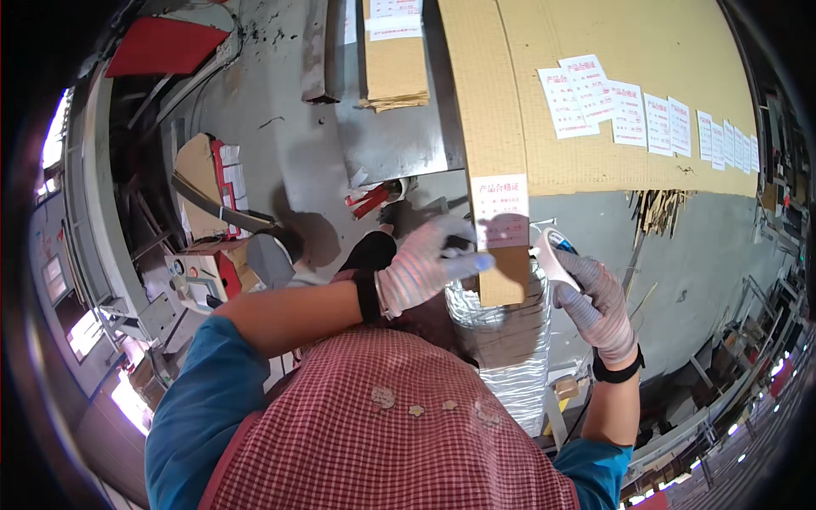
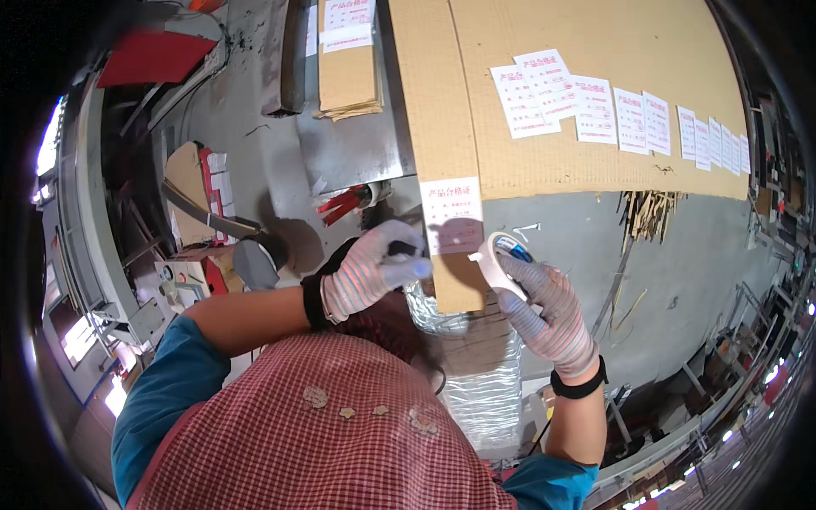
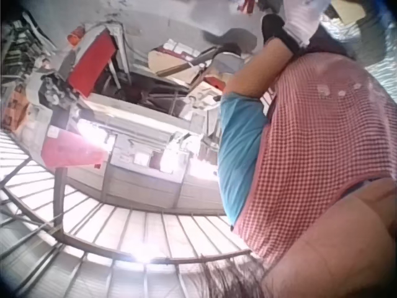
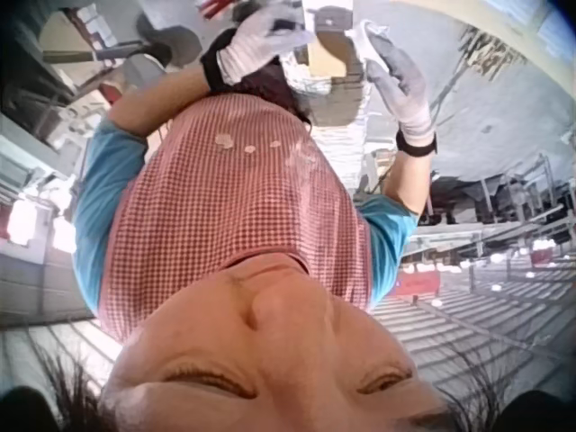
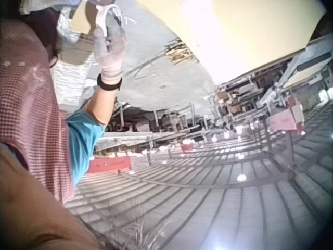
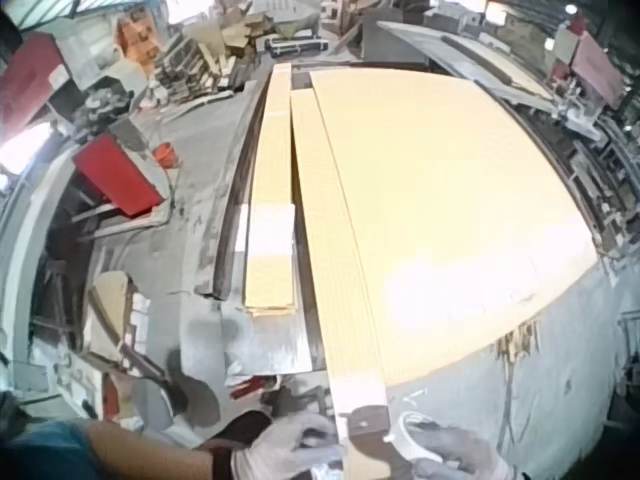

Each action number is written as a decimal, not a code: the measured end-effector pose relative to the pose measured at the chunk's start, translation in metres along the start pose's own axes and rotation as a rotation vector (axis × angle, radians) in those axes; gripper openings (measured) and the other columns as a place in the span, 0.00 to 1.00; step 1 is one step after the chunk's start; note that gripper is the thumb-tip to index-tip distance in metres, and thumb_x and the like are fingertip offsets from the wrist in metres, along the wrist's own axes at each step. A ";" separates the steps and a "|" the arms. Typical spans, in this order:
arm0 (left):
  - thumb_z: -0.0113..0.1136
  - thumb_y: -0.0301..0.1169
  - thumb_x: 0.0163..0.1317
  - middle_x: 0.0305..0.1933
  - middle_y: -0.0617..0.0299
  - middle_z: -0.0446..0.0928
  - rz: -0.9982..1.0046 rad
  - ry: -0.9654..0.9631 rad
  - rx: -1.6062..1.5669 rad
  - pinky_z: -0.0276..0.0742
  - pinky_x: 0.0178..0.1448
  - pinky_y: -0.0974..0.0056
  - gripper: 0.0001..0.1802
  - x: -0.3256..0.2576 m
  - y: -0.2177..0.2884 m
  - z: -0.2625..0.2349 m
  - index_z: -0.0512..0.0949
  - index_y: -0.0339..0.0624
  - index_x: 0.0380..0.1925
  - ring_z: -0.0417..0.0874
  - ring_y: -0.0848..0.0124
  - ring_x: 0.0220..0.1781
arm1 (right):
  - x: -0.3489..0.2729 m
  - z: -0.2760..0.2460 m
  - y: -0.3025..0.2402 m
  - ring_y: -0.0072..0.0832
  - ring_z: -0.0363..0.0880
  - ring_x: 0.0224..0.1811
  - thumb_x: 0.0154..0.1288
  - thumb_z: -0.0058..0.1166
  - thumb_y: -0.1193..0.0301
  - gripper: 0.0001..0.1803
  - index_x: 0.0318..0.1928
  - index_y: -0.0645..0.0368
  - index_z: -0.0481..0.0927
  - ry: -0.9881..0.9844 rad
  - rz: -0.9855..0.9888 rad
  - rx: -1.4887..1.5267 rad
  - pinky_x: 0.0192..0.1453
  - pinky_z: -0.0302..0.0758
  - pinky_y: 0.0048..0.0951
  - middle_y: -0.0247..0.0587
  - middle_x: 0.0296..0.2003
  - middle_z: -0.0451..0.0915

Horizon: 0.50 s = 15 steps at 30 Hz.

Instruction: Applying product labels and adhesive tape to bundles of building materials for packaging.

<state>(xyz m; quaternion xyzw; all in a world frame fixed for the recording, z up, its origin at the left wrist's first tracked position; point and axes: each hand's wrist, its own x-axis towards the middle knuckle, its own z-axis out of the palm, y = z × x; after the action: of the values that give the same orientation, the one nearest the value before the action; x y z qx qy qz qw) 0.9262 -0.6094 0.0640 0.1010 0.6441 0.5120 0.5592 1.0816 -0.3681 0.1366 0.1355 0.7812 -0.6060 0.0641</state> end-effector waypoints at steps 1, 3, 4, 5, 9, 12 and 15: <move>0.71 0.36 0.62 0.48 0.60 0.82 0.052 0.003 -0.062 0.81 0.45 0.64 0.21 0.002 0.014 -0.002 0.73 0.41 0.49 0.84 0.70 0.43 | 0.003 0.003 -0.007 0.38 0.79 0.28 0.66 0.60 0.70 0.19 0.56 0.64 0.80 -0.022 -0.002 -0.057 0.34 0.73 0.37 0.46 0.32 0.82; 0.69 0.47 0.62 0.36 0.55 0.82 0.392 -0.158 0.629 0.78 0.38 0.62 0.21 0.006 0.038 -0.002 0.78 0.38 0.35 0.84 0.66 0.36 | 0.011 0.010 -0.023 0.42 0.79 0.27 0.66 0.61 0.69 0.19 0.55 0.63 0.81 -0.114 -0.001 -0.065 0.34 0.74 0.38 0.48 0.30 0.82; 0.69 0.47 0.62 0.36 0.55 0.82 0.312 -0.179 0.655 0.78 0.38 0.62 0.21 0.009 0.046 -0.002 0.78 0.38 0.35 0.84 0.66 0.36 | 0.017 0.012 -0.029 0.45 0.78 0.26 0.66 0.62 0.68 0.19 0.55 0.63 0.81 -0.173 -0.058 -0.085 0.34 0.74 0.40 0.49 0.29 0.81; 0.68 0.50 0.62 0.32 0.53 0.81 0.314 -0.319 0.652 0.77 0.37 0.61 0.23 0.007 0.051 -0.003 0.79 0.37 0.32 0.83 0.63 0.33 | 0.020 0.015 -0.038 0.50 0.77 0.25 0.65 0.63 0.65 0.18 0.52 0.62 0.82 -0.283 0.001 -0.115 0.34 0.75 0.41 0.51 0.26 0.79; 0.65 0.48 0.64 0.23 0.56 0.77 0.428 -0.456 0.312 0.74 0.34 0.61 0.22 0.003 0.035 -0.023 0.83 0.36 0.30 0.79 0.63 0.26 | 0.042 -0.001 -0.045 0.49 0.78 0.27 0.66 0.63 0.64 0.18 0.51 0.62 0.83 -0.464 -0.195 -0.236 0.34 0.75 0.38 0.51 0.25 0.78; 0.62 0.31 0.69 0.26 0.64 0.79 0.026 -0.300 -0.030 0.72 0.35 0.67 0.12 0.012 -0.007 -0.049 0.82 0.32 0.32 0.77 0.78 0.31 | 0.063 -0.023 0.005 0.40 0.83 0.30 0.67 0.63 0.66 0.19 0.54 0.65 0.82 -0.157 0.063 -0.320 0.38 0.79 0.31 0.50 0.29 0.83; 0.62 0.31 0.70 0.30 0.63 0.81 -0.051 -0.163 -0.003 0.75 0.41 0.68 0.10 0.060 -0.065 -0.046 0.84 0.34 0.37 0.79 0.76 0.35 | 0.084 0.002 0.110 0.26 0.85 0.42 0.65 0.66 0.65 0.24 0.57 0.66 0.80 -0.146 0.459 0.346 0.49 0.81 0.27 0.42 0.44 0.87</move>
<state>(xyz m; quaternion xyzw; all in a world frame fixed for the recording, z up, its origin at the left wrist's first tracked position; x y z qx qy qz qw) 0.8954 -0.6222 -0.0297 0.1248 0.5980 0.4886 0.6229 1.0332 -0.3336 0.0117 0.2734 0.6087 -0.7078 0.2316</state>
